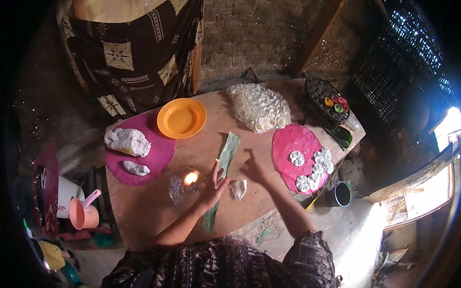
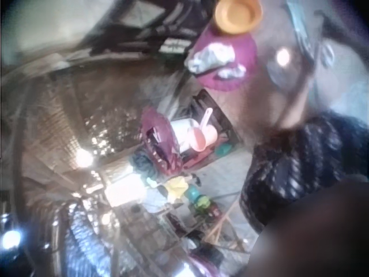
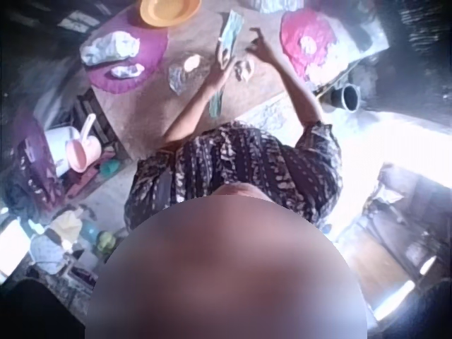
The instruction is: The person repeatedly takes small portions of white dough, rolls them into balls, flattens them on a green strip, and folds them into pleated shapes. The finished pieces are placed on a pink mat on the table.
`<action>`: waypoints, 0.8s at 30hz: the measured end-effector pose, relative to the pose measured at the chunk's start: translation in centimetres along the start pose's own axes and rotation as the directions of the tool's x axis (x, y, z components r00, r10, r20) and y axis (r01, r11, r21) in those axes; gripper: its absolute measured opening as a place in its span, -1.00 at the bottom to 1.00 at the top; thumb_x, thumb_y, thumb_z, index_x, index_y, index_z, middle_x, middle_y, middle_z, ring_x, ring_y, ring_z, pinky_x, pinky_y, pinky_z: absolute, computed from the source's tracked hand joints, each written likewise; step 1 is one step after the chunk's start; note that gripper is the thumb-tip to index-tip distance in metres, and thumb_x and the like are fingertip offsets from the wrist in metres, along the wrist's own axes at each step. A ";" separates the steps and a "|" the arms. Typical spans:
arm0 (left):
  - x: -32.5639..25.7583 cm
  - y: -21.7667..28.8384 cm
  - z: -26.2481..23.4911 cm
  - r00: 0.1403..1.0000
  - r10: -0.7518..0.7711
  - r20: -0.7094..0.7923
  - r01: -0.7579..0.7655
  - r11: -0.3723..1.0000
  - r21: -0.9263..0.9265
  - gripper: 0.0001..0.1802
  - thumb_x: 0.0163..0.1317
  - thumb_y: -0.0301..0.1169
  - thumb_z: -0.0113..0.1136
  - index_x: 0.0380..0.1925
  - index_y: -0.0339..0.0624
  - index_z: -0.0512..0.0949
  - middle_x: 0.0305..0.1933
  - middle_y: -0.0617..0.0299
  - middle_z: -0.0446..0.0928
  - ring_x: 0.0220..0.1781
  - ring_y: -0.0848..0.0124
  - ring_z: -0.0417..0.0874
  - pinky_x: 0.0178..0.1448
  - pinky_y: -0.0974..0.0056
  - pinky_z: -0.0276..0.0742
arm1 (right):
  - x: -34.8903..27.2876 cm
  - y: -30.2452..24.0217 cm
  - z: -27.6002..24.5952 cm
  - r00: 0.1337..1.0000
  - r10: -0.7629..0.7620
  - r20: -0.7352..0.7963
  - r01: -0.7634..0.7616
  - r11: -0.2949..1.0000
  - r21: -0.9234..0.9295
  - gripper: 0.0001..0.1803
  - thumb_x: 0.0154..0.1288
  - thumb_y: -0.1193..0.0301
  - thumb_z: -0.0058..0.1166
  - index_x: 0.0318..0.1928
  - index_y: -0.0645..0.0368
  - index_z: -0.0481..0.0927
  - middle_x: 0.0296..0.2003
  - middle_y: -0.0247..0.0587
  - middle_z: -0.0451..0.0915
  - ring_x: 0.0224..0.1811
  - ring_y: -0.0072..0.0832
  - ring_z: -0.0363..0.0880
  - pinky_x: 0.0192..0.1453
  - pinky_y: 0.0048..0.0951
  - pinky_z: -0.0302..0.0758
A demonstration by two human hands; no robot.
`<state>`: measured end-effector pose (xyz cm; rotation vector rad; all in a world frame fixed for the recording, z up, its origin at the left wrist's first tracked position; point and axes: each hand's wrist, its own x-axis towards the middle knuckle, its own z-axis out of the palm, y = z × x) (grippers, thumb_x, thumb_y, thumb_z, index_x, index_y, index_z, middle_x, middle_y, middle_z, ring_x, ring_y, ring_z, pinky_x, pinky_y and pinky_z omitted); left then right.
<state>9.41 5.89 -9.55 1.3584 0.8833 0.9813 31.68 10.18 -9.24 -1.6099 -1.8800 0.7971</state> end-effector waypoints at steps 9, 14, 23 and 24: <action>0.7 -3.4 2.0 0.941 0.228 0.252 -0.337 0.543 0.769 -0.24 0.09 -0.14 0.37 0.26 -0.22 0.35 0.26 0.04 0.43 0.21 0.11 0.47 0.28 0.03 0.34 | 18.5 3.3 -9.1 0.972 -0.099 -0.213 0.020 0.939 -0.344 -0.12 0.01 0.51 0.25 0.38 0.03 0.17 -0.33 0.04 0.66 -0.20 0.03 0.65 -0.12 -0.08 0.56; 1.5 -4.3 2.0 0.953 0.235 0.189 -0.292 0.562 0.774 -0.39 0.13 -0.07 0.31 0.13 -0.15 0.49 0.23 0.18 0.45 0.18 0.21 0.45 0.27 0.04 0.31 | 25.3 2.9 -7.1 0.977 -0.171 -0.130 0.113 0.924 -0.364 -0.09 0.00 0.55 0.20 0.41 -0.01 0.14 -0.31 0.06 0.69 -0.15 0.08 0.63 -0.07 -0.05 0.56; 2.4 -4.6 1.0 0.903 0.391 0.180 -0.422 0.723 0.547 -0.64 0.08 -0.15 0.40 -0.23 -0.12 0.58 -0.35 0.17 0.64 -0.30 0.13 0.66 -0.18 0.06 0.51 | 35.7 3.9 -4.3 0.984 -0.138 -0.108 0.090 0.927 -0.364 -0.15 0.08 0.41 0.12 0.41 0.06 0.11 -0.32 0.16 0.64 -0.20 0.14 0.62 -0.15 0.03 0.54; 2.4 -4.6 1.0 0.899 0.394 0.191 -0.433 0.735 0.522 -0.64 0.08 -0.16 0.40 -0.23 -0.13 0.58 -0.38 0.15 0.63 -0.34 0.12 0.66 -0.23 0.06 0.52 | 36.4 4.0 -4.0 0.989 -0.104 -0.103 0.058 0.926 -0.372 -0.15 0.06 0.40 0.16 0.40 0.05 0.14 -0.26 0.11 0.65 -0.20 0.09 0.63 -0.13 -0.01 0.55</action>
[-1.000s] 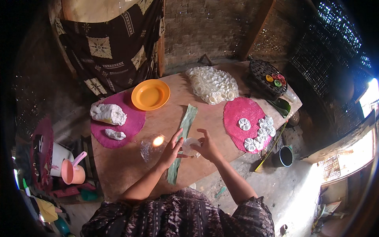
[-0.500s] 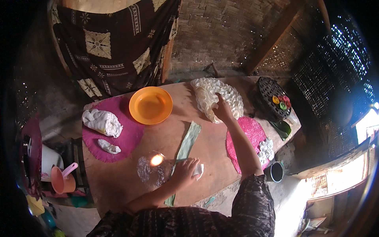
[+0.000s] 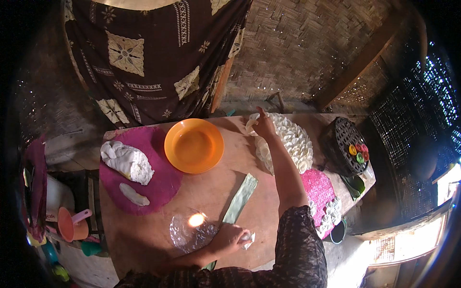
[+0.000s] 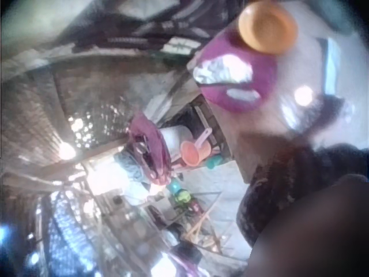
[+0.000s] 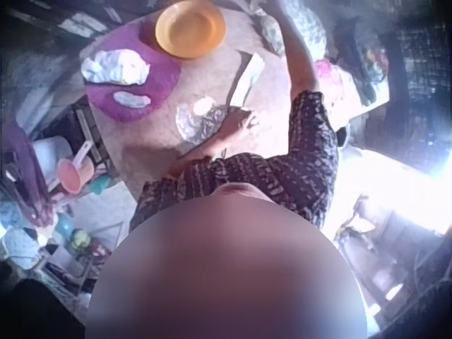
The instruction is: The person repeatedly takes small portions of white dough, rolls them into balls, flattens them on a green strip, and folds them into pleated shapes. The finished pieces are placed on a pink mat on the table.
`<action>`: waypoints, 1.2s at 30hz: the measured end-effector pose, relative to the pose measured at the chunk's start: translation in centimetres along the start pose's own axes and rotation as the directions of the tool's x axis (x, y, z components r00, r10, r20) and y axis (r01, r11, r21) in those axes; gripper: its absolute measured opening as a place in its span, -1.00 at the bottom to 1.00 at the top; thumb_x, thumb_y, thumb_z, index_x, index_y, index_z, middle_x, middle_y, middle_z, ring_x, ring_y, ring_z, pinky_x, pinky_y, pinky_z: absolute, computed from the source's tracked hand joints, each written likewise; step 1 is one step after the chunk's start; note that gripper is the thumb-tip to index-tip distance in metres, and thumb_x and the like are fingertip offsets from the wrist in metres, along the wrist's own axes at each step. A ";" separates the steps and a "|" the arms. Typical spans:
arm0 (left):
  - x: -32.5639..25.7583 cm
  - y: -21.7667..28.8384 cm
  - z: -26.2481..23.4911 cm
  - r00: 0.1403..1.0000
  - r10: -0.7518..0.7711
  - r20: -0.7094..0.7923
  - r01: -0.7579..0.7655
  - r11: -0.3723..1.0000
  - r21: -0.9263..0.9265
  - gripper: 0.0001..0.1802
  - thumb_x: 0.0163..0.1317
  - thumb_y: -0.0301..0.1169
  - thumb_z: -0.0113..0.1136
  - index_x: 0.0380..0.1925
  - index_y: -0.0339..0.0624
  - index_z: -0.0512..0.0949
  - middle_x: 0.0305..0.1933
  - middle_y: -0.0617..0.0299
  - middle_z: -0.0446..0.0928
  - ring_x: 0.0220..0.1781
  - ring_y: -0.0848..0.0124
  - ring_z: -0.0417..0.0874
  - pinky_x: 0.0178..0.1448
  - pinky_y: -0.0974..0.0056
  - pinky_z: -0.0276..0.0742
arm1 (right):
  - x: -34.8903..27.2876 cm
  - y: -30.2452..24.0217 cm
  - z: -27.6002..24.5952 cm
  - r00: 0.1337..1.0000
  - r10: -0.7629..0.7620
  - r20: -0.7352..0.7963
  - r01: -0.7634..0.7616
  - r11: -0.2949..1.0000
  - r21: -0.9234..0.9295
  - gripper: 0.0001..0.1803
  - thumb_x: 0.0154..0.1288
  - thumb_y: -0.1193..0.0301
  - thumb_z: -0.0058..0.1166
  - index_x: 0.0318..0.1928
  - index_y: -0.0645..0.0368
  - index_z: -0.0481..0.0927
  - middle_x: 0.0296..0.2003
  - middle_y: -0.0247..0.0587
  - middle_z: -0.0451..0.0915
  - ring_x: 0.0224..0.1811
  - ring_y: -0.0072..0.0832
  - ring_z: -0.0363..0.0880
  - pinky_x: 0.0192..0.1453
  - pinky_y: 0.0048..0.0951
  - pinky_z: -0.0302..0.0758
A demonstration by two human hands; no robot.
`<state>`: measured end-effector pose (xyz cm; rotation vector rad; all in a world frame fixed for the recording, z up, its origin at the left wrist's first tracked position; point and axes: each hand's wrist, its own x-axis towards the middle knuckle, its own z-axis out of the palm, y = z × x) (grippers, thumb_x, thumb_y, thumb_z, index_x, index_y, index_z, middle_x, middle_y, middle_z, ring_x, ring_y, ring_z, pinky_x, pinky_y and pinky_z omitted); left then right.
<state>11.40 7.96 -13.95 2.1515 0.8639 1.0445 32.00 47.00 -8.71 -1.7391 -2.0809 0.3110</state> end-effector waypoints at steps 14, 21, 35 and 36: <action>-0.1 1.5 -0.6 0.963 -0.163 -0.212 0.035 0.863 -0.504 -0.65 0.13 -0.42 0.43 -0.12 -0.20 0.52 -0.13 0.13 0.60 -0.12 0.26 0.66 -0.07 0.21 0.55 | 1.6 -1.5 0.3 0.971 0.015 -0.238 -0.039 0.994 -0.099 -0.16 -0.05 0.24 0.43 0.27 -0.03 0.32 0.04 -0.03 0.49 0.07 -0.08 0.51 0.07 -0.09 0.49; 2.5 -0.6 -8.6 0.784 -0.589 0.197 0.047 -0.260 -0.965 -0.47 0.42 0.02 -0.02 -0.09 -0.30 0.55 -0.11 0.12 0.58 -0.03 0.26 0.59 0.16 0.17 0.50 | -13.6 -12.9 2.9 0.969 -0.237 0.065 0.237 0.971 0.007 -0.48 0.21 0.07 0.29 0.15 -0.08 0.56 0.34 -0.02 0.24 0.41 -0.04 0.16 0.43 -0.03 0.18; -7.3 -0.3 -20.1 0.604 -0.790 -0.106 -0.147 0.020 -0.989 -0.49 0.39 0.24 -0.14 -0.33 0.06 0.46 -0.74 0.45 0.14 -0.84 0.50 0.07 -0.70 0.36 -0.03 | -15.7 -17.7 8.3 0.925 -0.283 0.253 0.339 0.915 -0.217 -0.33 0.23 -0.27 0.00 0.22 -0.20 0.52 0.51 -0.04 -0.08 0.56 0.16 -0.33 0.50 0.36 -0.38; -7.9 0.0 -20.3 0.632 -0.765 -0.123 -0.160 0.027 -0.987 -0.49 0.38 0.25 -0.14 -0.29 0.07 0.45 -0.67 0.42 0.20 -0.77 0.47 0.16 -0.65 0.34 0.08 | -15.7 -18.0 8.0 0.929 -0.262 0.261 0.324 0.918 -0.228 -0.31 0.22 -0.27 0.02 0.24 -0.18 0.50 0.51 -0.03 -0.08 0.56 0.16 -0.34 0.50 0.36 -0.38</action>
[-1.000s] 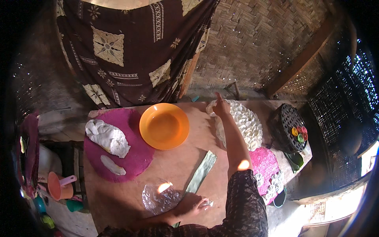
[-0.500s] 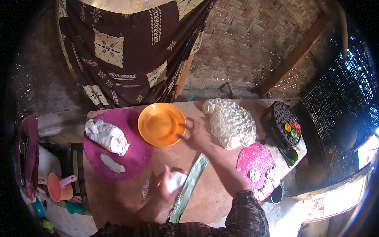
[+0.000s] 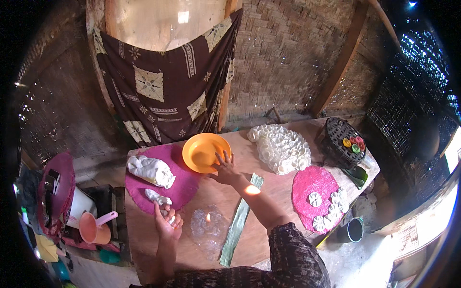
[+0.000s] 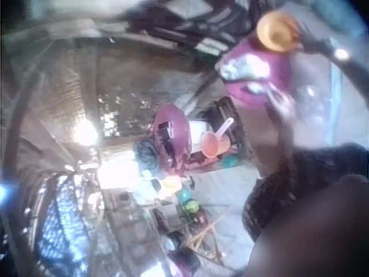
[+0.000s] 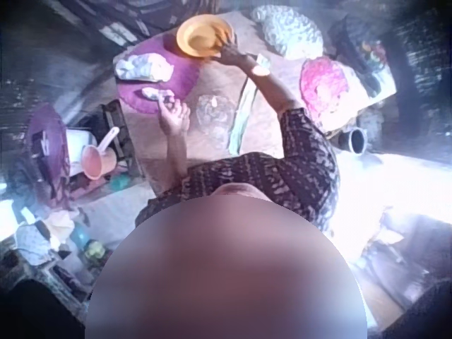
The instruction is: The person repeatedly takes small portions of white dough, rolls them into balls, flattens them on a green strip, and folds them into pleated shapes. The finished pieces are placed on a pink mat on the table.
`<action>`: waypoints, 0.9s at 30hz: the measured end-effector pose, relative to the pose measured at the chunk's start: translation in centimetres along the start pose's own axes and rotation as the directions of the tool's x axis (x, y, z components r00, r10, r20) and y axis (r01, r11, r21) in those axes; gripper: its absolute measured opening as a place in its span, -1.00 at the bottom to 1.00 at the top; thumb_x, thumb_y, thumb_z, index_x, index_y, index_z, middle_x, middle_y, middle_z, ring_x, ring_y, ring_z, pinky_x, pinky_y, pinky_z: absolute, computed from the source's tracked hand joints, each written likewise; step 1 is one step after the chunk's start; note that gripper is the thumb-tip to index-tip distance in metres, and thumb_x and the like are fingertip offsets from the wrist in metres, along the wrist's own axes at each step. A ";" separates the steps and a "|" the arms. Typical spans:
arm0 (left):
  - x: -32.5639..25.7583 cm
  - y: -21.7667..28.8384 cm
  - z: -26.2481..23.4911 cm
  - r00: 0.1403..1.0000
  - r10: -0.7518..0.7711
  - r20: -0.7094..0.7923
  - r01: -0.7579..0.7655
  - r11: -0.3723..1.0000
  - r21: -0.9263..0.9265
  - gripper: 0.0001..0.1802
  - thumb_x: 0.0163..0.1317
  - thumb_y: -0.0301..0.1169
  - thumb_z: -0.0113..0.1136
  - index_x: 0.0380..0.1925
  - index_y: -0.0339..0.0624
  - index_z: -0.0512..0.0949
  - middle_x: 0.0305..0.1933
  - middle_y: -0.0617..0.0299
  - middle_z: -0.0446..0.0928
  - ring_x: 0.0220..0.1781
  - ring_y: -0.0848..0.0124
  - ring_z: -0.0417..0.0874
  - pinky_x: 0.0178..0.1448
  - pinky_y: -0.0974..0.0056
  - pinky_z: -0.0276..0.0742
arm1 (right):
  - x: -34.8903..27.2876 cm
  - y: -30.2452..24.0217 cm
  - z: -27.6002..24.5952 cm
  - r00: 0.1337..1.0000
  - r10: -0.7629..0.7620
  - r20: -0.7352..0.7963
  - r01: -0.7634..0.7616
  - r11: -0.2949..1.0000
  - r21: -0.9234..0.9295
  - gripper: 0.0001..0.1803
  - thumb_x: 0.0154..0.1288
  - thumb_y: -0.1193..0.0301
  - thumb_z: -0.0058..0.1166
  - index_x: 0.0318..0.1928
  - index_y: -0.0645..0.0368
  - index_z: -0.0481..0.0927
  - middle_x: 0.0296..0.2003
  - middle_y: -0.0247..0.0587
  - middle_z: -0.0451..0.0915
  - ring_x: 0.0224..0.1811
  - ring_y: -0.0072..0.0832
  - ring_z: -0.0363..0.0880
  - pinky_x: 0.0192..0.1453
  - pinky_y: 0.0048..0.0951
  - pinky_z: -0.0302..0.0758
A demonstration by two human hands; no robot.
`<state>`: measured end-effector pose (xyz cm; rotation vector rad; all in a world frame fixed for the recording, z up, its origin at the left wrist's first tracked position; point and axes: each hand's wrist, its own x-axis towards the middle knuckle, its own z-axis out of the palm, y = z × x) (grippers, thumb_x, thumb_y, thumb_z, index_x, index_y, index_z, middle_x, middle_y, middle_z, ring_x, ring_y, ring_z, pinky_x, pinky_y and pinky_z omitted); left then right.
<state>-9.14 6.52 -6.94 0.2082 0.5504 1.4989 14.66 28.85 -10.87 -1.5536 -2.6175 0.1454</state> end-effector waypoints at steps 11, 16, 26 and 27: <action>1.3 -0.9 -2.0 0.992 -0.128 0.005 0.125 0.958 -0.259 -0.34 0.31 0.34 -0.15 0.17 0.17 0.36 0.17 0.22 0.41 0.06 0.18 0.51 0.12 -0.11 0.49 | -16.4 -16.2 -6.1 0.866 -0.452 -0.215 0.500 0.786 0.364 -0.09 0.35 -0.15 -0.06 0.49 0.14 0.01 0.51 0.13 -0.19 0.57 0.12 -0.38 0.53 0.27 -0.36; -0.1 -5.4 0.0 0.926 -0.202 0.320 0.247 0.963 -0.107 -0.26 0.32 0.35 -0.20 0.32 0.18 0.32 0.24 0.23 0.42 0.10 0.18 0.53 0.17 -0.09 0.49 | -17.7 -19.0 -8.5 0.779 -0.586 -0.222 0.621 0.771 0.144 -0.10 0.41 -0.22 -0.36 0.53 0.11 -0.10 0.53 0.07 -0.26 0.58 0.08 -0.43 0.54 0.23 -0.37; 2.4 -7.5 3.0 0.950 -0.123 0.286 0.162 0.980 -0.115 -0.31 0.33 0.33 -0.20 0.27 0.20 0.39 0.16 0.26 0.52 0.09 0.23 0.56 0.16 0.00 0.51 | -16.0 -17.4 -7.3 0.852 -0.371 -0.370 0.524 0.603 0.602 -0.14 0.46 -0.08 -0.37 0.51 0.28 -0.15 0.52 0.15 -0.18 0.58 0.05 -0.29 0.57 0.03 -0.32; 3.8 -6.7 2.4 0.973 -0.088 0.211 0.109 0.990 -0.087 -0.27 0.32 0.36 -0.24 0.30 0.20 0.35 0.22 0.25 0.46 0.14 0.23 0.52 0.18 -0.03 0.49 | -16.0 -17.2 -6.9 0.856 -0.346 -0.385 0.517 0.566 0.642 -0.16 0.47 -0.05 -0.34 0.51 0.28 -0.14 0.51 0.16 -0.17 0.58 0.05 -0.27 0.58 0.02 -0.31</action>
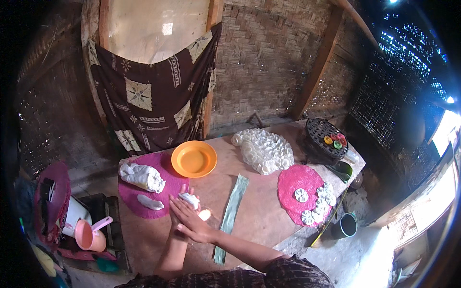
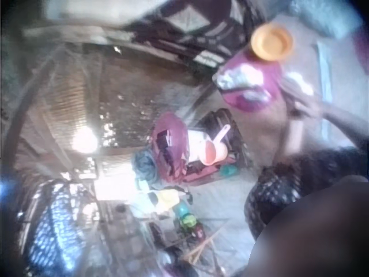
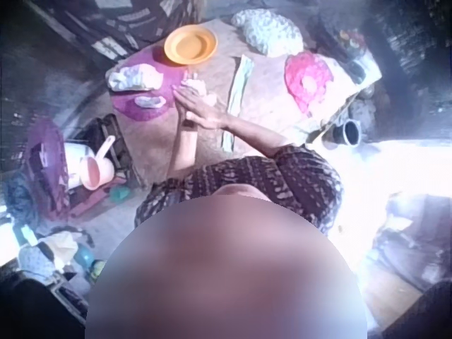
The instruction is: The person repeatedly takes small portions of white dough, rolls them into balls, flattens them on a green strip, and folds them into pleated shapes. The finished pieces are placed on a pink mat on the table.
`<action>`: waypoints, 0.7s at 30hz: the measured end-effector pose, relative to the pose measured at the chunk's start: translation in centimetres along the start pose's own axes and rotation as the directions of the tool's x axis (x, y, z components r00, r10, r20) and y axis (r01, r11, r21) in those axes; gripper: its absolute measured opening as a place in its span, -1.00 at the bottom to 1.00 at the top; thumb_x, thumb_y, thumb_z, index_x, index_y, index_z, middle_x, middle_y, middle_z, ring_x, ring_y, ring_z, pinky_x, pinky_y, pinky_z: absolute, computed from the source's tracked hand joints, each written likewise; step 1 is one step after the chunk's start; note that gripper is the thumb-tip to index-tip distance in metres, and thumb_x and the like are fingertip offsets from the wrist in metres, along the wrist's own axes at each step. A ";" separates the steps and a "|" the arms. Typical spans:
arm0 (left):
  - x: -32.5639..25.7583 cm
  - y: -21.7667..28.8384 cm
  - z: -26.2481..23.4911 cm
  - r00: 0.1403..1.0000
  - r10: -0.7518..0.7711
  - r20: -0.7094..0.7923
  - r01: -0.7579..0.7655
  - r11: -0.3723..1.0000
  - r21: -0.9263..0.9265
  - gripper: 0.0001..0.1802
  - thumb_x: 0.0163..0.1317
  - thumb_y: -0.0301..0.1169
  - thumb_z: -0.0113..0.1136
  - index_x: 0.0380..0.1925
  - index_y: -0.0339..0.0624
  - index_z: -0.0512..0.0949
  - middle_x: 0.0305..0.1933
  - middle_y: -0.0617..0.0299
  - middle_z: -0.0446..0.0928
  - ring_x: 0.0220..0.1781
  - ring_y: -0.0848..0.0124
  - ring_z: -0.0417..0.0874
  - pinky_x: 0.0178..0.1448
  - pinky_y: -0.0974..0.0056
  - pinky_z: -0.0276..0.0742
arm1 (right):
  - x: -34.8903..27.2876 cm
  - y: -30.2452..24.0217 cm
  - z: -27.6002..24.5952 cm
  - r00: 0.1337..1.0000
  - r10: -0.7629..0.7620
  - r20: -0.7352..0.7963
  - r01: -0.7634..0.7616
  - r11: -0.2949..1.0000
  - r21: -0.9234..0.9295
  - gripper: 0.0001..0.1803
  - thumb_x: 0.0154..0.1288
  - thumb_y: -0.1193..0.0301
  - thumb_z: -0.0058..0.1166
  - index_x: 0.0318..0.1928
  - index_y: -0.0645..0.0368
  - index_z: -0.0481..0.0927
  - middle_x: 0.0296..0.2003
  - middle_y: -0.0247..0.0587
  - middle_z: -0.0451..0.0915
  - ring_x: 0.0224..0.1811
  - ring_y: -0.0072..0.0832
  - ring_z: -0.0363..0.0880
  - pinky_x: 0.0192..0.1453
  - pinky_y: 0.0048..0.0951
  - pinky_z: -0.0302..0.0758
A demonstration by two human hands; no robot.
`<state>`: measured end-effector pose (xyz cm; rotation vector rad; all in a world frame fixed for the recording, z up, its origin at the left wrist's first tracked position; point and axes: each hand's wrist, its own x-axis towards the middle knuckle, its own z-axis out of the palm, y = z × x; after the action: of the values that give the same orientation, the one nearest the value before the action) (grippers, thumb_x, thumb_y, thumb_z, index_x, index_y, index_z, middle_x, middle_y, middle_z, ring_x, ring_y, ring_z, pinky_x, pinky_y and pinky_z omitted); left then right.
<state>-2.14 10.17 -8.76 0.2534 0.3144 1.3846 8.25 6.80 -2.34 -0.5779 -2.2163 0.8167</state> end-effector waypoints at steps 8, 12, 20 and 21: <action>7.0 -6.3 -4.7 0.998 -0.062 0.030 0.064 0.995 -0.082 -0.23 0.29 0.37 -0.17 0.32 0.16 0.30 0.26 0.19 0.38 0.16 0.26 0.48 0.11 0.02 0.51 | 3.9 8.3 -2.7 0.997 0.066 0.046 -0.063 0.996 -0.062 -0.25 0.50 -0.02 -0.38 0.49 0.22 0.01 0.50 0.10 -0.05 0.57 -0.02 -0.20 0.58 -0.02 -0.24; 10.3 -6.0 -6.3 0.965 -0.261 0.035 0.263 0.963 -0.061 -0.28 0.25 0.33 -0.02 0.17 0.06 0.39 0.03 0.15 0.49 -0.13 0.24 0.63 -0.22 0.12 0.62 | 7.5 15.6 -8.2 0.920 0.272 -0.282 -0.250 0.962 0.113 -0.56 0.43 0.29 -0.02 0.24 0.19 0.43 0.26 0.07 0.38 0.36 -0.09 0.29 0.41 -0.19 0.21; 11.8 -3.9 -7.9 0.874 -0.452 0.179 0.478 0.866 -0.148 -0.26 0.28 0.39 -0.18 -0.47 -0.11 0.48 -0.36 0.30 0.46 -0.53 0.36 0.45 -0.44 0.31 0.40 | 4.7 31.2 -21.7 0.632 0.296 -0.716 -0.775 0.255 -0.578 -0.74 0.14 0.21 0.23 -0.17 -0.01 0.67 -0.02 -0.14 0.50 0.11 -0.14 0.41 0.18 -0.04 0.29; 11.8 -4.0 -7.9 0.885 -0.423 0.195 0.454 0.877 -0.160 -0.27 0.27 0.39 -0.18 -0.46 -0.10 0.49 -0.37 0.30 0.46 -0.51 0.36 0.46 -0.42 0.29 0.41 | 4.5 32.2 -22.0 0.657 0.272 -0.703 -0.754 0.253 -0.607 -0.74 0.14 0.20 0.23 -0.17 0.00 0.66 -0.01 -0.14 0.49 0.12 -0.14 0.40 0.19 -0.04 0.29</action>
<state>0.48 21.04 -18.36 0.1093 0.0896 0.9279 26.59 40.55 -10.28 -1.9374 -1.7674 -0.3590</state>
